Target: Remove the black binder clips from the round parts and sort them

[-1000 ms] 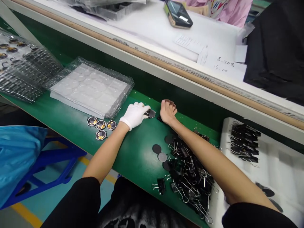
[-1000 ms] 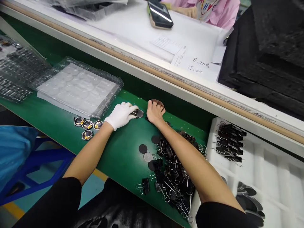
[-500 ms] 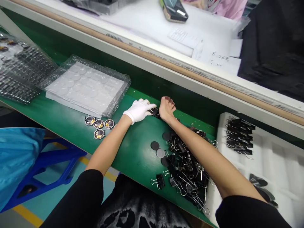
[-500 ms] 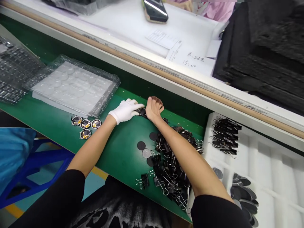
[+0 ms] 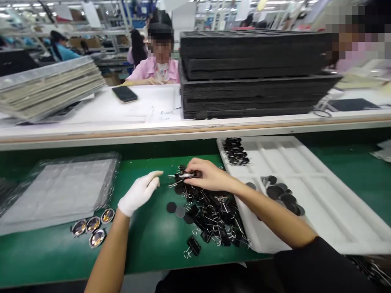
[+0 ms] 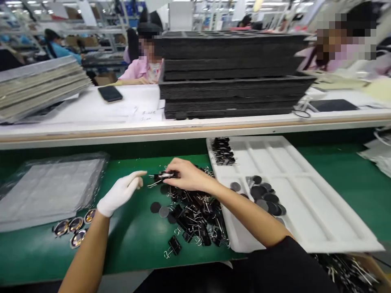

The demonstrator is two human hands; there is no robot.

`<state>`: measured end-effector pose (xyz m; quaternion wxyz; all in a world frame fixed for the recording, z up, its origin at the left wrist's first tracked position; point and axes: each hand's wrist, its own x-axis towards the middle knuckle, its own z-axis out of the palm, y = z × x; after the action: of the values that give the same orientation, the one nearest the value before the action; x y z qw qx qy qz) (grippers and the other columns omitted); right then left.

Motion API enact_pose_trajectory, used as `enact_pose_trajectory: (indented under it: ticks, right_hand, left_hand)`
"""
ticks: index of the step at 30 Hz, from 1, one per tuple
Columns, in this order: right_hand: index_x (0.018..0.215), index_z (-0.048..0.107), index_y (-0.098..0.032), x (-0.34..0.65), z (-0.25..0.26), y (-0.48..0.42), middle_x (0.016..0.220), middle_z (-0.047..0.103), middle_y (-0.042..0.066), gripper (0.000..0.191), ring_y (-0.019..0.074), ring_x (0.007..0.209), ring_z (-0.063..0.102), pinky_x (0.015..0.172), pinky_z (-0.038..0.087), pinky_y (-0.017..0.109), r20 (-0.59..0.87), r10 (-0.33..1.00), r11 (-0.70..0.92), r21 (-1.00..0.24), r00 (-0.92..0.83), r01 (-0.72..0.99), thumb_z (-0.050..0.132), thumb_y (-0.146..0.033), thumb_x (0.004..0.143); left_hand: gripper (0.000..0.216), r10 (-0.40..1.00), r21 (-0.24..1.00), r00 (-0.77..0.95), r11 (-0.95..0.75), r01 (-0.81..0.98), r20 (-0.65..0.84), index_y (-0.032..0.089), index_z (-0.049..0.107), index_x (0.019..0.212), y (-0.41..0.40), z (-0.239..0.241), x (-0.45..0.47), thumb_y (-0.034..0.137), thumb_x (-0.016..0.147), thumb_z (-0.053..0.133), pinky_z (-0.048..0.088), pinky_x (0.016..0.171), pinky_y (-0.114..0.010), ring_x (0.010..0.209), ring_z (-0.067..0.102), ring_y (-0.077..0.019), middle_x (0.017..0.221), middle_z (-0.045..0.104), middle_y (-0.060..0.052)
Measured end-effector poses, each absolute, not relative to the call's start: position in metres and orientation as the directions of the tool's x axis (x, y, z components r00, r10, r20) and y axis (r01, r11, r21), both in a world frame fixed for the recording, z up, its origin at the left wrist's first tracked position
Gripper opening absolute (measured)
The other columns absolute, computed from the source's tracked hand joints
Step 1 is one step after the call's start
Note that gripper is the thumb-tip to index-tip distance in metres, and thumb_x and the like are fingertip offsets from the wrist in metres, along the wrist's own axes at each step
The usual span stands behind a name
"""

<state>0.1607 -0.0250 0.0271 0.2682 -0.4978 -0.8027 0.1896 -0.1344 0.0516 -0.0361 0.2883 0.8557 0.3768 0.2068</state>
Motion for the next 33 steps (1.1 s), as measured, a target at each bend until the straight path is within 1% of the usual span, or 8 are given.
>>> enact_pose_trajectory:
  ticks: [3,7,11,15,20,24,28,33]
  right_hand:
    - [0.105,0.074,-0.023,0.247,0.030,-0.060,0.106,0.074,0.007,0.024,0.0229,0.099,0.069,0.088,0.054,0.037,0.311,0.929,0.349,-0.547,-0.203,0.761,0.069,-0.043,0.093]
    - [0.107,0.074,-0.024,0.341,0.003,-0.082,0.110,0.074,0.010,0.028,0.0295,0.106,0.068,0.096,0.051,0.048,0.323,0.946,0.173,-0.474,-0.013,0.863,0.067,-0.046,0.091]
    - [0.104,0.077,-0.024,0.375,-0.041,-0.084,0.114,0.064,0.015,0.031,0.0396,0.117,0.057,0.098,0.042,0.060,0.347,0.931,0.003,-0.322,0.115,0.947,0.063,-0.050,0.093]
    - [0.105,0.078,-0.025,0.379,-0.062,-0.085,0.120,0.056,0.018,0.034,0.0415,0.119,0.050,0.095,0.040,0.058,0.396,0.911,-0.028,-0.218,0.114,0.976,0.060,-0.051,0.095]
    - [0.124,0.068,-0.020,0.373,-0.056,-0.100,0.128,0.054,0.025,0.056,0.0459,0.122,0.048,0.096,0.035,0.062,0.490,0.870,0.033,-0.170,0.056,0.985,0.053,-0.064,0.093]
    - [0.112,0.067,-0.034,0.354,-0.059,-0.132,0.112,0.069,0.013,0.043,0.0396,0.107,0.064,0.086,0.041,0.055,0.352,0.931,0.133,-0.087,-0.095,0.987,0.044,-0.065,0.094]
    - [0.101,0.067,-0.040,0.336,-0.075,-0.158,0.105,0.073,0.011,0.032,0.0393,0.091,0.071,0.074,0.048,0.056,0.086,0.991,0.114,-0.192,-0.099,0.975,0.055,-0.065,0.085]
    - [0.097,0.068,-0.045,0.335,-0.092,-0.164,0.101,0.072,0.016,0.030,0.0429,0.092,0.073,0.072,0.055,0.060,0.016,1.000,0.009,-0.396,-0.003,0.918,0.065,-0.063,0.073]
  left_hand:
    - [0.053,0.785,0.554,0.614,-0.547,0.627,0.079,0.023,0.065,0.131,0.052,-0.036,-0.128,0.057,0.103,0.036,0.053,0.092,-0.034,0.100,0.069,-0.0218,0.107,0.075,-0.004]
    - [0.054,0.801,0.543,0.594,-0.534,0.648,0.079,0.024,0.066,0.129,0.056,-0.037,-0.127,0.060,0.102,0.035,0.053,0.095,-0.034,0.102,0.070,-0.0220,0.109,0.076,-0.003]
    - [0.053,0.817,0.574,0.573,-0.500,0.648,0.066,0.026,0.067,0.127,0.059,-0.039,-0.123,0.060,0.103,0.035,0.054,0.090,-0.032,0.097,0.071,-0.0205,0.104,0.076,-0.001]
    - [0.050,0.827,0.559,0.543,-0.522,0.644,0.146,0.023,0.069,0.124,0.055,-0.045,-0.125,0.057,0.103,0.038,0.055,0.093,-0.034,0.101,0.072,-0.0216,0.108,0.078,-0.004]
    - [0.045,0.838,0.313,0.395,-0.516,0.797,0.376,0.019,0.067,0.129,0.026,-0.059,-0.164,0.047,0.104,0.042,0.052,0.099,-0.039,0.111,0.069,-0.0256,0.120,0.074,-0.010]
    - [0.043,0.782,0.085,0.591,-0.614,0.785,0.197,0.023,0.061,0.138,-0.015,-0.077,-0.174,0.046,0.105,0.046,0.050,0.094,-0.041,0.113,0.066,-0.0277,0.128,0.071,-0.009]
    - [0.061,0.686,0.070,0.721,-0.727,0.683,0.093,0.026,0.041,0.156,-0.039,-0.090,-0.140,0.053,0.102,0.050,0.048,0.092,-0.041,0.118,0.061,-0.0284,0.151,0.055,-0.012]
    - [0.040,0.598,0.072,0.801,-0.800,0.596,0.010,0.030,0.056,0.142,-0.038,-0.092,-0.105,0.040,0.106,0.043,0.048,0.080,-0.037,0.096,0.063,-0.0237,0.127,0.063,-0.011]
